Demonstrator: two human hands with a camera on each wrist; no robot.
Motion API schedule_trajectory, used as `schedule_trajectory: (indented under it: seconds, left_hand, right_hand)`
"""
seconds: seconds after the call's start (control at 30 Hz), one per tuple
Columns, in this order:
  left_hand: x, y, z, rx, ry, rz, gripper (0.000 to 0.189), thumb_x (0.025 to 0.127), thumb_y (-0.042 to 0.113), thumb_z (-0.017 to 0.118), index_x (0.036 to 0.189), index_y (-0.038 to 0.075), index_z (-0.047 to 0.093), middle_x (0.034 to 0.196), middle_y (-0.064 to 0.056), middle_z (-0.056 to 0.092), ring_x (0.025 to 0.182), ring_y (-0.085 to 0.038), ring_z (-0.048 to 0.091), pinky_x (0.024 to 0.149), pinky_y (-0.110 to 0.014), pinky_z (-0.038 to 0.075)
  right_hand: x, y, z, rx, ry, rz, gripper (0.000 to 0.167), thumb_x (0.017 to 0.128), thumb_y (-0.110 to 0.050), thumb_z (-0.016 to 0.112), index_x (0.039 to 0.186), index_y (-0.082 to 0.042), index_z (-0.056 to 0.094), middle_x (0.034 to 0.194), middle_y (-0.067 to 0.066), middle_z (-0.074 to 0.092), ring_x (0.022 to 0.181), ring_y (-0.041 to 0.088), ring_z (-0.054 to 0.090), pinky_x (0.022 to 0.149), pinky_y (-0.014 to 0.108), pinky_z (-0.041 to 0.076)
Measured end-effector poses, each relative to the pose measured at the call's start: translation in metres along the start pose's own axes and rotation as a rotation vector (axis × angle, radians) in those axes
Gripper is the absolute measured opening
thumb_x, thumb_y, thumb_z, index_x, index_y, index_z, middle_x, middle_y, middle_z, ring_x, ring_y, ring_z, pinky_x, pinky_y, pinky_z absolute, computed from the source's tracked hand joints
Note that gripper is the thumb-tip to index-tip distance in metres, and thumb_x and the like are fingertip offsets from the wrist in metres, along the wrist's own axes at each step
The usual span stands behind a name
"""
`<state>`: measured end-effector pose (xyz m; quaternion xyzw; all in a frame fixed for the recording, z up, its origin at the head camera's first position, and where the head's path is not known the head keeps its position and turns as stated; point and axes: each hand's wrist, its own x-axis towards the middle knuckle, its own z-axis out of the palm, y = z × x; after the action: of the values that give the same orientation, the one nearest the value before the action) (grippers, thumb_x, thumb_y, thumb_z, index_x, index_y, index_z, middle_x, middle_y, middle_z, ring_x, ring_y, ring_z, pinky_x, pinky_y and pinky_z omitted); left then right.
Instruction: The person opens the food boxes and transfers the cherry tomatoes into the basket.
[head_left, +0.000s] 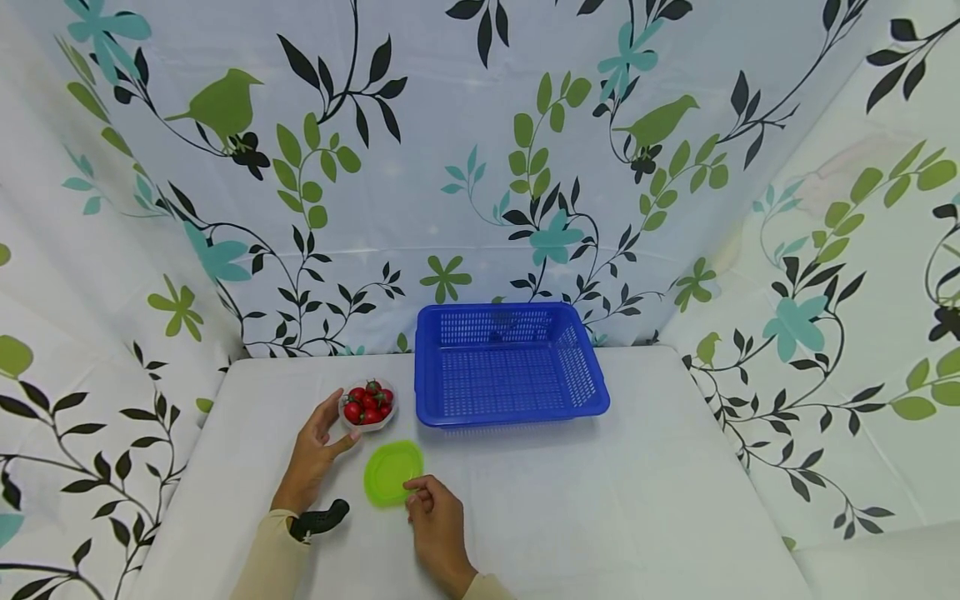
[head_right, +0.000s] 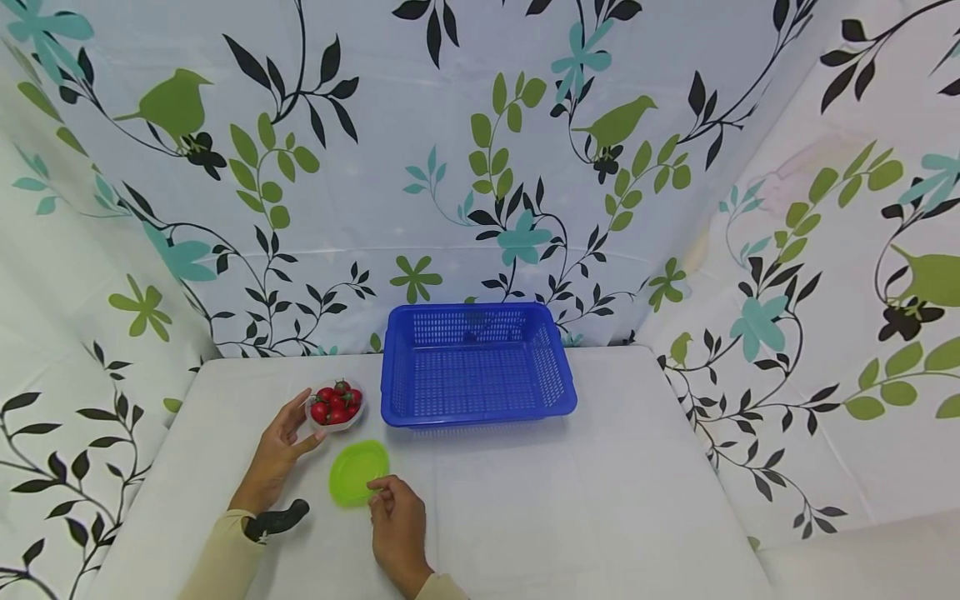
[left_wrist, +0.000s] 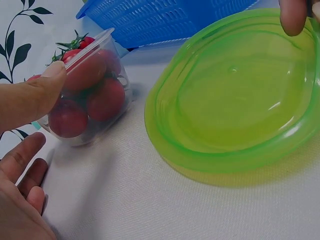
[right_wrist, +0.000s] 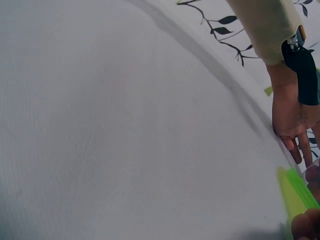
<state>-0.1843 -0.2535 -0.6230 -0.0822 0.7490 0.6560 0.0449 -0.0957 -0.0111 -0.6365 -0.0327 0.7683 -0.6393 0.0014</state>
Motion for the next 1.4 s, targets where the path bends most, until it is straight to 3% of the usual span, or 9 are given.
schedule_trajectory:
  seconds: [0.23, 0.43, 0.6, 0.83, 1.17, 1.4]
  left_hand:
    - [-0.002, 0.002, 0.0, 0.013, 0.011, 0.005, 0.095, 0.095, 0.016, 0.081, 0.17, 0.029, 0.024, 0.179, -0.003, 0.023, 0.167, -0.031, 0.015, 0.133, -0.067, 0.007]
    - [-0.001, 0.002, -0.001, 0.021, 0.013, -0.006, 0.096, 0.095, 0.018, 0.082, 0.17, 0.033, 0.023, 0.179, -0.003, 0.022, 0.167, -0.031, 0.015, 0.134, -0.067, 0.007]
    - [0.002, -0.001, -0.002, 0.017, 0.014, -0.019, 0.096, 0.096, 0.018, 0.081, 0.171, 0.03, 0.022, 0.179, -0.004, 0.021, 0.168, -0.031, 0.014, 0.134, -0.066, 0.006]
    - [0.0, 0.0, -0.001, 0.02, 0.014, -0.002, 0.095, 0.096, 0.02, 0.081, 0.171, 0.03, 0.023, 0.179, -0.004, 0.021, 0.167, -0.032, 0.015, 0.134, -0.067, 0.006]
    - [-0.003, 0.003, 0.001, 0.027, 0.012, 0.011, 0.093, 0.096, 0.019, 0.08, 0.17, 0.032, 0.025, 0.178, -0.005, 0.024, 0.167, -0.033, 0.016, 0.133, -0.069, 0.007]
    - [-0.002, 0.002, 0.001, 0.004, 0.01, 0.007, 0.093, 0.096, 0.022, 0.081, 0.17, 0.03, 0.026, 0.178, -0.006, 0.024, 0.167, -0.034, 0.015, 0.133, -0.068, 0.005]
  right_hand:
    - [0.001, 0.003, -0.003, -0.182, -0.008, -0.048, 0.022, 0.095, 0.001, 0.071, 0.109, -0.014, 0.078, 0.074, -0.006, 0.065, 0.063, -0.006, 0.051, 0.059, 0.013, 0.046]
    - [0.002, 0.001, -0.004, -0.178, -0.011, -0.069, 0.019, 0.095, -0.002, 0.072, 0.11, -0.012, 0.077, 0.077, -0.004, 0.07, 0.066, -0.006, 0.055, 0.061, 0.013, 0.05]
    - [0.008, -0.003, -0.001, -0.167, -0.009, -0.103, 0.017, 0.097, -0.006, 0.074, 0.113, -0.011, 0.076, 0.083, -0.005, 0.073, 0.072, -0.004, 0.06, 0.066, 0.015, 0.054]
    - [0.023, -0.013, 0.005, -0.168, 0.018, -0.168, 0.017, 0.095, -0.007, 0.077, 0.112, -0.011, 0.076, 0.087, -0.005, 0.074, 0.077, -0.002, 0.063, 0.073, 0.017, 0.057]
    - [0.045, -0.036, 0.018, -0.165, 0.016, -0.186, 0.019, 0.096, -0.008, 0.077, 0.114, -0.015, 0.075, 0.093, -0.004, 0.074, 0.082, 0.001, 0.064, 0.076, 0.02, 0.058]
    - [0.057, -0.046, 0.028, -0.176, 0.02, -0.22, 0.02, 0.097, -0.008, 0.076, 0.115, -0.017, 0.074, 0.1, 0.001, 0.076, 0.085, 0.005, 0.066, 0.079, 0.028, 0.062]
